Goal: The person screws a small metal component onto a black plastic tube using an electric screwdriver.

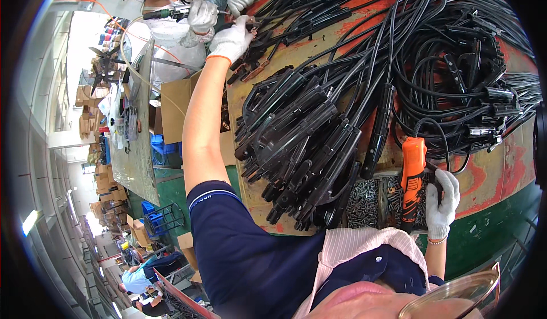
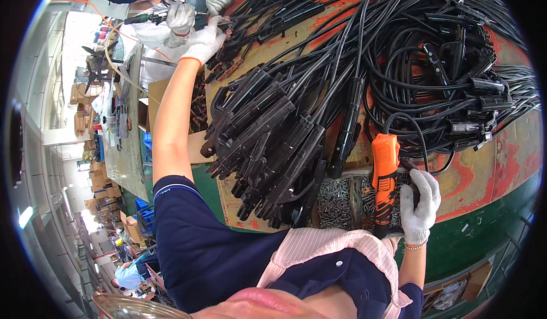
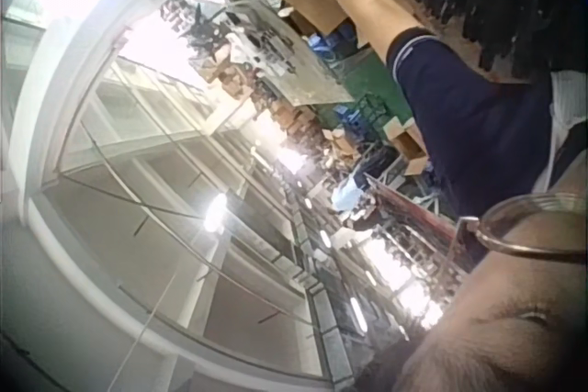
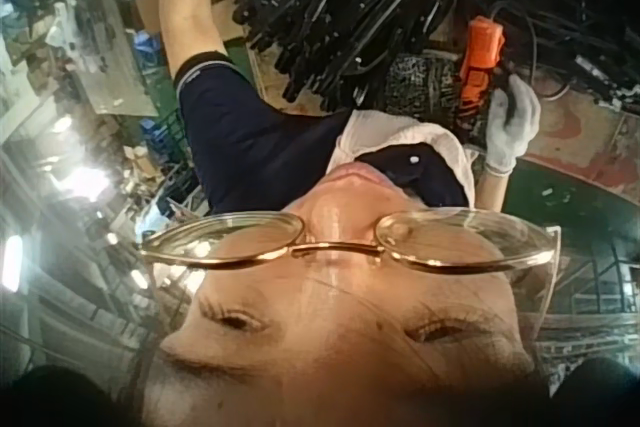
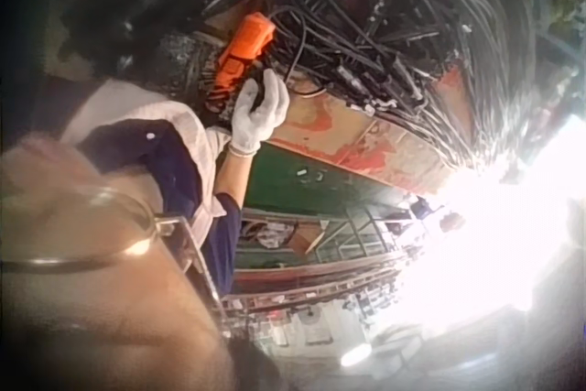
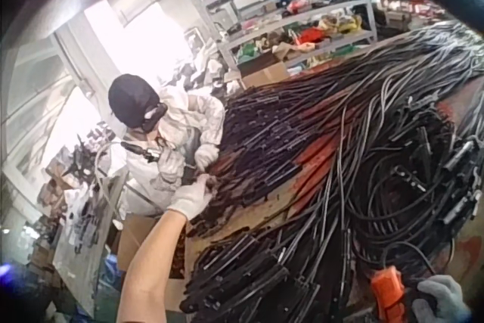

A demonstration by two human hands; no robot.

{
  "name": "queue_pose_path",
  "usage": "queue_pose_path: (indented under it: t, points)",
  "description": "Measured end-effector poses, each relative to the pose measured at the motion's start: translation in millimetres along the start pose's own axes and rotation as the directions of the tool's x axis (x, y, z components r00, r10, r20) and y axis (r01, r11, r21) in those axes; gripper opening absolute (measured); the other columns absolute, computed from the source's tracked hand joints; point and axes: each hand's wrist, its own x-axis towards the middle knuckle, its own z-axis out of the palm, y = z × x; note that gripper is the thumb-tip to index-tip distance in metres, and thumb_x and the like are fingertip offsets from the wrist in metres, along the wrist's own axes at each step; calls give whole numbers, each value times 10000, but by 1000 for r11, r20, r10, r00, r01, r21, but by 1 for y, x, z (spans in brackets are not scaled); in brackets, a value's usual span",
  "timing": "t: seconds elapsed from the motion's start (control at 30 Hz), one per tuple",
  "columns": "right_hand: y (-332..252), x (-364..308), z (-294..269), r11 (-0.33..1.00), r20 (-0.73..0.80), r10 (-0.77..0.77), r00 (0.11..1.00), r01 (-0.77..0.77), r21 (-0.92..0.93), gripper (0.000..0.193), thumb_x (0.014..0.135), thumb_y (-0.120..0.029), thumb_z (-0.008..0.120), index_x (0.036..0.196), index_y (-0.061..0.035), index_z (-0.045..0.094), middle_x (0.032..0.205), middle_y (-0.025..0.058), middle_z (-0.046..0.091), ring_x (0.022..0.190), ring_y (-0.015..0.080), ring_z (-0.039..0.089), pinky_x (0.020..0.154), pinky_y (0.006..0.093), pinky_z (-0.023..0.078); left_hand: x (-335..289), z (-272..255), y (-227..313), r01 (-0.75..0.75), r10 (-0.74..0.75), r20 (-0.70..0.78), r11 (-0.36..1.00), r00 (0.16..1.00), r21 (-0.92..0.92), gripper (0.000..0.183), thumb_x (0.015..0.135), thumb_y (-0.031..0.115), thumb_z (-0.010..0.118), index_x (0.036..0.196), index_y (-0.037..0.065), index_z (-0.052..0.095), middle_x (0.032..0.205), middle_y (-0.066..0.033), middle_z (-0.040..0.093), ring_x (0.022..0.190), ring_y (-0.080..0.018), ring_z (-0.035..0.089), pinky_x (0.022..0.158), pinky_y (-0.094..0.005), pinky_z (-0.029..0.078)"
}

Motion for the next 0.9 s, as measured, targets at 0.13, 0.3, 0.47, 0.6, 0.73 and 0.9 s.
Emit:
queue_pose_path:
  t: [0.13,0.3,0.47,0.6,0.73,0.9]
  points:
    - [1,-1,1,1000,4,30,1000,-30,6,360,802,29,667,1157,-23,631,1121,163,626,955,304,623,808,369,511,-27,0,9,-348,357,-31,923,934,164,430,890,420,625,1246,189,555,1136,-121,655,1096,-323,612,879,-450,504]
    - [2,0,0,1000,9,30,1000,-30,-2,357,800,35,663,1151,-23,631,1122,162,626,972,308,621,825,373,509,-44,0,22,-227,252,-28,909,967,349,424,899,430,609,1261,209,595,1126,-86,648,1084,-262,607,883,-421,508]
    - [-1,0,1,1000,6,16,1000,-16,2,361,798,42,662,1151,-25,629,1125,162,625,974,309,621,824,371,511,-36,-1,2,-313,323,26,888,946,339,360,920,352,571,1265,253,595,1112,-61,656,1080,-254,613,863,-422,515]
    - [0,-2,0,999,-4,30,1000,-30,27,367,793,50,660,1151,-27,629,1122,165,625,975,310,621,819,375,514,-20,13,24,-390,409,61,800,910,456,386,857,245,614,1243,224,615,1078,-99,679,1013,-274,644,828,-458,518]
    - [3,-1,2,1000,20,4,1000,-4,-20,374,780,53,661,1142,-36,633,1112,152,632,977,315,619,853,392,500,-6,9,23,-305,259,163,847,952,435,293,960,270,456,1082,168,703,1050,-123,711,1031,-300,672,874,-445,515]
    - [-2,-1,2,999,-3,43,999,-43,-29,369,772,47,665,1129,-39,640,1107,144,637,983,318,619,866,401,490,-7,12,0,74,-65,-49,976,997,206,432,954,454,463,1247,159,581,1036,-180,704,925,-394,684,780,-488,533]
